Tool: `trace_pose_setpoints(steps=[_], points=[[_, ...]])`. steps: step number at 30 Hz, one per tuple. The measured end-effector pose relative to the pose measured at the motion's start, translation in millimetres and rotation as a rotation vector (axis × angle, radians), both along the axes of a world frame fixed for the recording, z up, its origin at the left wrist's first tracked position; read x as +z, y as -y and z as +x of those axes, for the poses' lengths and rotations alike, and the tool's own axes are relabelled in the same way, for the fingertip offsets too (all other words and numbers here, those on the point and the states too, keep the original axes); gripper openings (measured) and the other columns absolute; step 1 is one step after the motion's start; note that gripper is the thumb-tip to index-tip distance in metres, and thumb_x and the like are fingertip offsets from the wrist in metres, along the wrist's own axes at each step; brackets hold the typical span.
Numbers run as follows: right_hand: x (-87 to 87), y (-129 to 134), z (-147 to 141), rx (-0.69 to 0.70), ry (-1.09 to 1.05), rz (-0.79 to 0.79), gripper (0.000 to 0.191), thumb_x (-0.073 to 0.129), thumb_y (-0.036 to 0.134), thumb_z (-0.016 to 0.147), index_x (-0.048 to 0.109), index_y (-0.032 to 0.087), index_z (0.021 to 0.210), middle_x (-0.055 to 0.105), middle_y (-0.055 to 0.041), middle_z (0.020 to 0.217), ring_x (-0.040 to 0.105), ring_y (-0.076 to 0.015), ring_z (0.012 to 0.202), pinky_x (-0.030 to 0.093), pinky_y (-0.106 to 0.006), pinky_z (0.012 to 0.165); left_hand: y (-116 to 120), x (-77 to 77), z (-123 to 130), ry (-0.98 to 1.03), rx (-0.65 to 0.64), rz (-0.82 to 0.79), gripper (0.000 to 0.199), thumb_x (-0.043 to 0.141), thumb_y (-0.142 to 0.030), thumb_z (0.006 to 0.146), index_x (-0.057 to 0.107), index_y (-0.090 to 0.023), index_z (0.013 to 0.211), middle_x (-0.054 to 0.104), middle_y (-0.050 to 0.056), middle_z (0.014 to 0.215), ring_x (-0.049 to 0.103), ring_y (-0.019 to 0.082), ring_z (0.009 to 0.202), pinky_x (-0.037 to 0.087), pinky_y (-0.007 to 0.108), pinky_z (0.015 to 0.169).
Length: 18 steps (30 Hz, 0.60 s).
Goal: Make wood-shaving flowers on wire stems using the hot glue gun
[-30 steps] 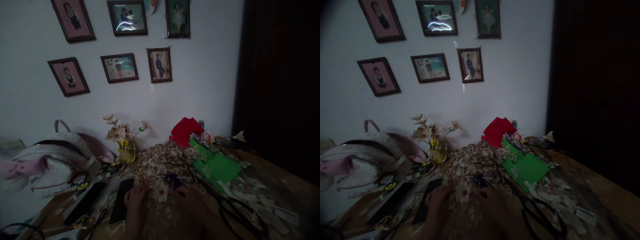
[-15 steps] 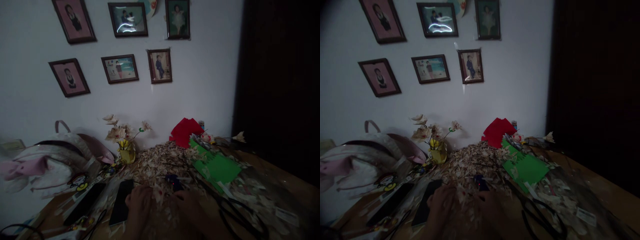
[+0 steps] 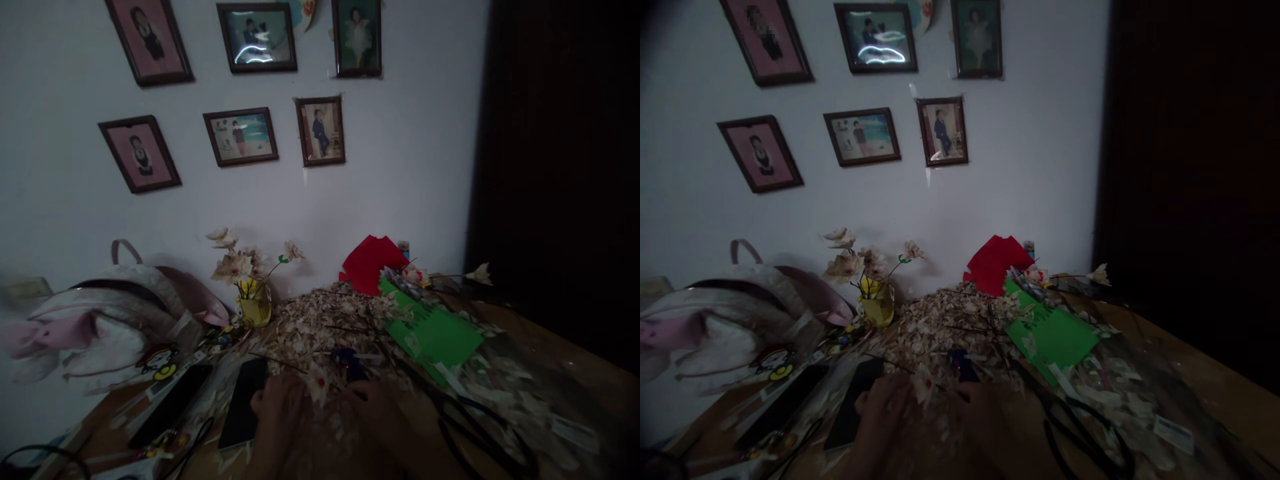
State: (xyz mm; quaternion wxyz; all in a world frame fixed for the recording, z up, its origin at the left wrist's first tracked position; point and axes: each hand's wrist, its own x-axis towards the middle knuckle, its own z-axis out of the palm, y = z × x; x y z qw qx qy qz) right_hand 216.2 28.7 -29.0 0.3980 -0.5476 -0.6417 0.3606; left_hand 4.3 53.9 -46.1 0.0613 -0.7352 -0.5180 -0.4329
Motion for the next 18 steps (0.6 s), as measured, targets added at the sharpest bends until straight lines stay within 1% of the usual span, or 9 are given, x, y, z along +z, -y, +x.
trace_pose_setpoints(steps=[4,7,12,15,18], points=[[-1.9,1.0,-0.6,0.003,0.013,0.006,0.029,0.048,0.032,0.077,0.071,0.014,0.077,0.071,-0.0063,0.076,0.062,-0.0203,0.073,0.041,-0.024,0.061,4.3,6.1,6.4,0.104,0.041,-0.204,0.021,0.051,-0.033,0.074,0.069,-0.024,0.078,0.072,0.007,0.086,0.062,0.027,0.086,0.042,0.044,0.075],[-3.2,1.6,-0.7,0.006,0.028,0.014,0.029,0.048,0.031,0.077,0.070,0.014,0.078,0.071,-0.0064,0.078,0.062,-0.0201,0.074,0.041,-0.024,0.063,5.5,10.2,7.5,0.212,0.012,-0.310,0.024,0.050,-0.038,0.073,0.069,-0.023,0.075,0.072,0.007,0.087,0.062,0.027,0.088,0.042,0.043,0.080],[-4.5,0.2,-1.8,-0.004,0.039,0.028,0.029,0.046,0.031,0.078,0.070,0.013,0.074,0.071,-0.0068,0.077,0.062,-0.0200,0.074,0.040,-0.025,0.065,2.1,10.2,4.1,0.433,-0.080,-0.454,0.030,0.054,-0.047,0.069,0.069,-0.021,0.071,0.071,0.004,0.080,0.063,0.025,0.083,0.046,0.035,0.078],[-4.2,0.0,-2.2,-0.009,0.042,0.034,0.028,0.047,0.030,0.078,0.069,0.014,0.072,0.070,-0.0057,0.075,0.061,-0.0195,0.073,0.040,-0.024,0.062,-1.8,7.2,3.8,0.554,-0.076,-0.534,0.038,0.056,-0.053,0.065,0.068,-0.018,0.070,0.071,0.004,0.075,0.063,0.025,0.078,0.048,0.033,0.073],[-2.3,1.2,-1.9,0.004,0.033,0.024,0.026,0.048,0.030,0.078,0.069,0.015,0.073,0.070,-0.0043,0.074,0.062,-0.0189,0.073,0.039,-0.023,0.061,-2.0,7.9,5.1,0.584,-0.070,-0.567,0.041,0.056,-0.055,0.063,0.068,-0.017,0.073,0.071,0.004,0.075,0.063,0.024,0.078,0.048,0.030,0.071]])
